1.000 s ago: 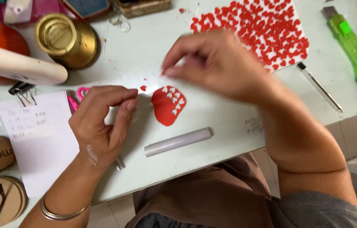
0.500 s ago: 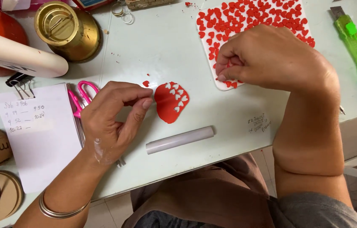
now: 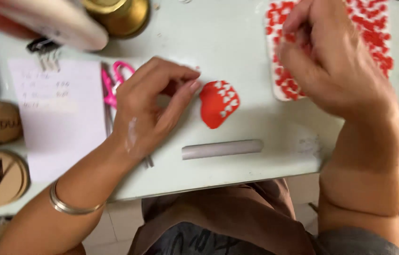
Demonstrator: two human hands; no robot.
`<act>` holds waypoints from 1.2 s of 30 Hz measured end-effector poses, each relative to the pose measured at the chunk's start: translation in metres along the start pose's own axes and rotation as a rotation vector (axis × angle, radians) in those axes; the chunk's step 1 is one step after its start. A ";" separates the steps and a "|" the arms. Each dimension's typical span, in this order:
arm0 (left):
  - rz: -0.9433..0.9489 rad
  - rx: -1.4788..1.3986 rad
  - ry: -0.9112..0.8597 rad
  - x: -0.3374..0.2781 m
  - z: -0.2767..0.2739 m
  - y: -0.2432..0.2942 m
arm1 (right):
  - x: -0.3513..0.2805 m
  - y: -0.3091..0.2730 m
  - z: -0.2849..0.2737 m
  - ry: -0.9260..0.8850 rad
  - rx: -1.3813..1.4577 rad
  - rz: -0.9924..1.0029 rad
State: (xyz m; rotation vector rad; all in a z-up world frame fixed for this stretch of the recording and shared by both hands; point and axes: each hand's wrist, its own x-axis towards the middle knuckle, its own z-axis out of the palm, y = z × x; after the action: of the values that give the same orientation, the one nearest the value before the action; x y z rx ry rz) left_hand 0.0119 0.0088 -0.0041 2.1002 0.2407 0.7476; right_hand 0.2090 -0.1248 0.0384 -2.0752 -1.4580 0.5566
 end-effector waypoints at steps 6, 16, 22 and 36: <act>-0.113 -0.049 0.088 -0.002 -0.003 -0.013 | 0.009 -0.021 0.028 -0.302 0.083 -0.254; -0.051 -0.034 0.069 -0.012 -0.003 -0.016 | 0.003 -0.033 0.039 -0.333 -0.011 -0.449; -0.051 -0.029 0.010 -0.010 -0.005 -0.014 | -0.002 -0.024 0.042 -0.592 -0.164 -0.497; -0.104 -0.014 -0.027 -0.012 0.001 -0.016 | 0.001 -0.016 0.033 -0.572 -0.119 -0.241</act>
State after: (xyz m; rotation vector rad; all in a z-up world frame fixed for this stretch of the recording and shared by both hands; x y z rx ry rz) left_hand 0.0042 0.0130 -0.0222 2.0663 0.3262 0.6570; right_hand 0.1779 -0.1132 0.0236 -1.8661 -2.0692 1.0428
